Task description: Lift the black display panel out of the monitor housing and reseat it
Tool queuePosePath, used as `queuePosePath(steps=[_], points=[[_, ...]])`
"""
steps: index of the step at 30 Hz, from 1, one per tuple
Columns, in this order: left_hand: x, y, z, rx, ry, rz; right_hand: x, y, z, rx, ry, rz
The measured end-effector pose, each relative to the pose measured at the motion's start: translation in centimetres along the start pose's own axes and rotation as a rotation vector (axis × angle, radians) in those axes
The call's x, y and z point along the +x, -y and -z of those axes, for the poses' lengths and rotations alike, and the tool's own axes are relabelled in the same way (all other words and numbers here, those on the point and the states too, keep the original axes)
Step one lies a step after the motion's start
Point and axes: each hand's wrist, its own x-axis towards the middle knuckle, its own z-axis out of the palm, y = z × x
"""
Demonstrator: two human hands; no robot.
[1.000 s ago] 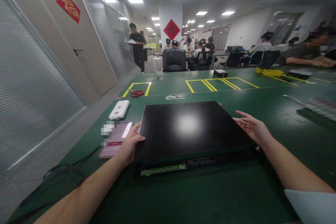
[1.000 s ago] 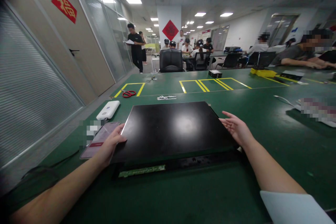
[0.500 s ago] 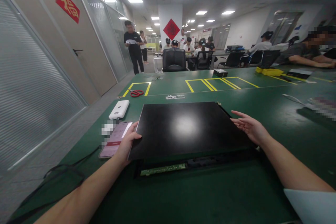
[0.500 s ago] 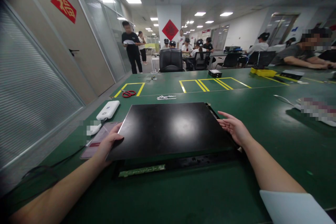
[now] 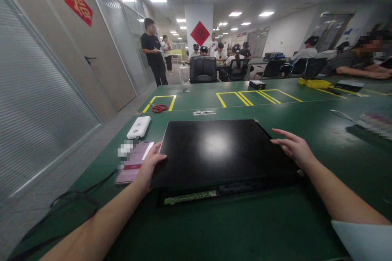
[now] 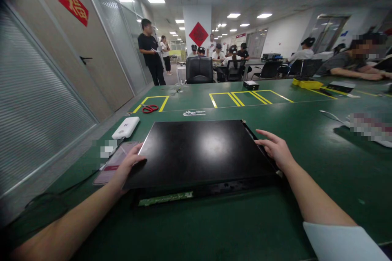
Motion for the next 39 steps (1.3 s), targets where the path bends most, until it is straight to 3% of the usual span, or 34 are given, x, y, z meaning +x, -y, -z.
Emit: queuePosePath(steps=[10,20,29,39], points=[[0.0,0.3,-0.3,-0.05,0.025,-0.029,0.4,-0.1,0.5,-0.07,-0.045,0.072],[-0.2,0.4,-0.2,-0.131,0.014,-0.064,1.8,-1.9,1.3,-0.166,0.042,0.17],[0.3,0.9,-0.6,-0.032,0.009,-0.157,1.7,-2.1,1.5,-0.261,0.016,0.134],[-0.6,0.8,-1.3,0.014,0.061,-0.125,1.9,-2.2,1.4,-0.257,-0.02,0.147]])
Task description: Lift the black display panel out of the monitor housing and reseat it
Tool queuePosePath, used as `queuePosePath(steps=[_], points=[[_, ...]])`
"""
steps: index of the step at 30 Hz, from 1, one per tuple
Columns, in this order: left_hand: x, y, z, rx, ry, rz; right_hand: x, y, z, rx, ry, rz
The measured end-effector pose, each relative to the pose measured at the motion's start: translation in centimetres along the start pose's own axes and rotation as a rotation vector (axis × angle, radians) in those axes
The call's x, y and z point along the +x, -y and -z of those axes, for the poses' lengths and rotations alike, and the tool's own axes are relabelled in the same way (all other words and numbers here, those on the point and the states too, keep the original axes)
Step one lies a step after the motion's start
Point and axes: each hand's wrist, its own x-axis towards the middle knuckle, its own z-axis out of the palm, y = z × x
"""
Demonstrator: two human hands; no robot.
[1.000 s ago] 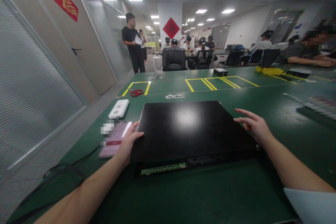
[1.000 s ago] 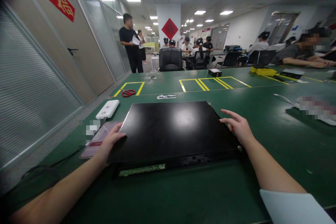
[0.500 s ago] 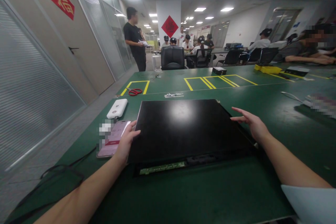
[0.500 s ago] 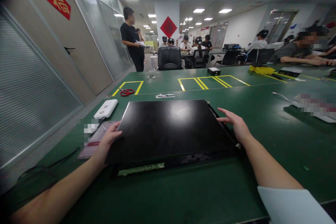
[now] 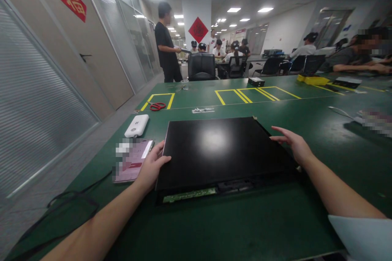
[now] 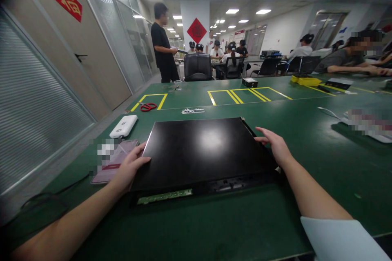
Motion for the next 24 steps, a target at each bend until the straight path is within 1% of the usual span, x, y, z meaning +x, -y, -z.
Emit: queuePosePath(steps=[8,15,20,24], points=[[0.8,0.8,0.8,0.249,0.027,-0.164,0.2,0.0,0.0,0.078,-0.067,-0.014],[1.3,1.2,1.7,0.437,0.061,-0.205,0.4,-0.5,0.1,0.017,-0.056,-0.007],[1.9,2.0,2.3,0.498,0.086,-0.237,0.3,-0.6,0.1,-0.061,-0.04,0.0],[2.0,2.2,2.5,0.566,0.101,-0.275,0.4,-1.0,0.2,-0.11,-0.02,0.023]])
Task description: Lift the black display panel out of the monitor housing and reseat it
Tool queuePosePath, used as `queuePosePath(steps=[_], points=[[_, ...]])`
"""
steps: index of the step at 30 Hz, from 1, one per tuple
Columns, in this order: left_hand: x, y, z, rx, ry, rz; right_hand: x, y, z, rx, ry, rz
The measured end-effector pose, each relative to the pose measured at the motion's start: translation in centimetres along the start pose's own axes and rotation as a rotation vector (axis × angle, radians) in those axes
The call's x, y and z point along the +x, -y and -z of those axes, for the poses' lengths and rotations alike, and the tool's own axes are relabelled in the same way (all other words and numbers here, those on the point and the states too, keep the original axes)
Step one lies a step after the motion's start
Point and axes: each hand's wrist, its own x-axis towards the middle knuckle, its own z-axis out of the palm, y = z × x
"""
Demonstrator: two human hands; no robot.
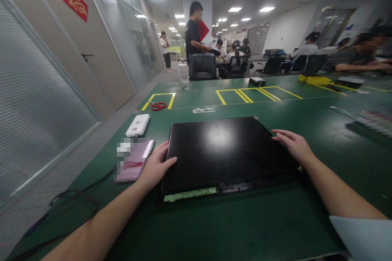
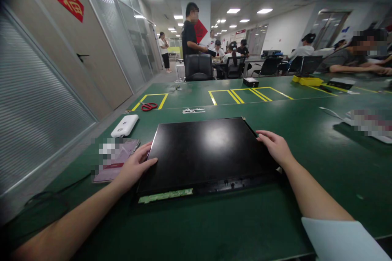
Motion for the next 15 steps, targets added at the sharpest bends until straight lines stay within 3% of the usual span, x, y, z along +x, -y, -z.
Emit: queuePosePath(steps=[8,15], points=[[0.12,-0.15,0.08,0.176,-0.04,0.021,0.03,-0.32,-0.02,-0.04,0.009,0.023],[0.0,-0.5,-0.02,0.197,-0.064,0.028,-0.11,0.11,-0.07,-0.049,-0.006,0.032]])
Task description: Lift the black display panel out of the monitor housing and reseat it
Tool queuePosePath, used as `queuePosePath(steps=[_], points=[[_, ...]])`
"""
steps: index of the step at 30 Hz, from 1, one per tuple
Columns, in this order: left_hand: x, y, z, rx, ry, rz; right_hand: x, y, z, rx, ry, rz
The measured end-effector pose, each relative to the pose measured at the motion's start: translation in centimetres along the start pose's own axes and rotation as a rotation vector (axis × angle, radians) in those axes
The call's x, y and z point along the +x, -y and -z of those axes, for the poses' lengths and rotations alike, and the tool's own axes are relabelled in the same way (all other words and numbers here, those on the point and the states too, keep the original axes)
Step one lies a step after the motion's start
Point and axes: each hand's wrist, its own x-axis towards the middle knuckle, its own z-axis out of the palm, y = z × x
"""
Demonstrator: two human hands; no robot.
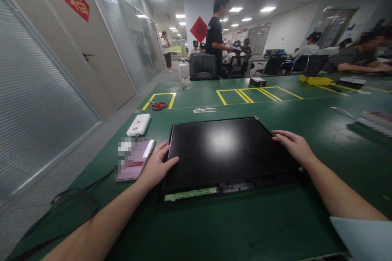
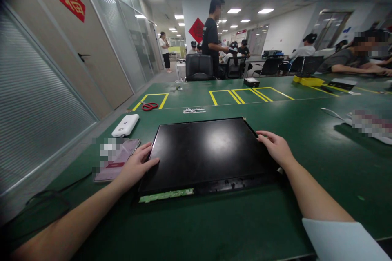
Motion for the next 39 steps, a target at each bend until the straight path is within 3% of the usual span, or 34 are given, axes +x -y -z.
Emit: queuePosePath(steps=[9,39], points=[[0.2,0.9,0.0,-0.046,0.066,-0.006,-0.1,0.1,-0.1,0.007,-0.004,-0.008],[0.5,1.8,-0.2,-0.083,0.062,-0.017,-0.2,-0.2,-0.5,0.015,-0.074,-0.004]])
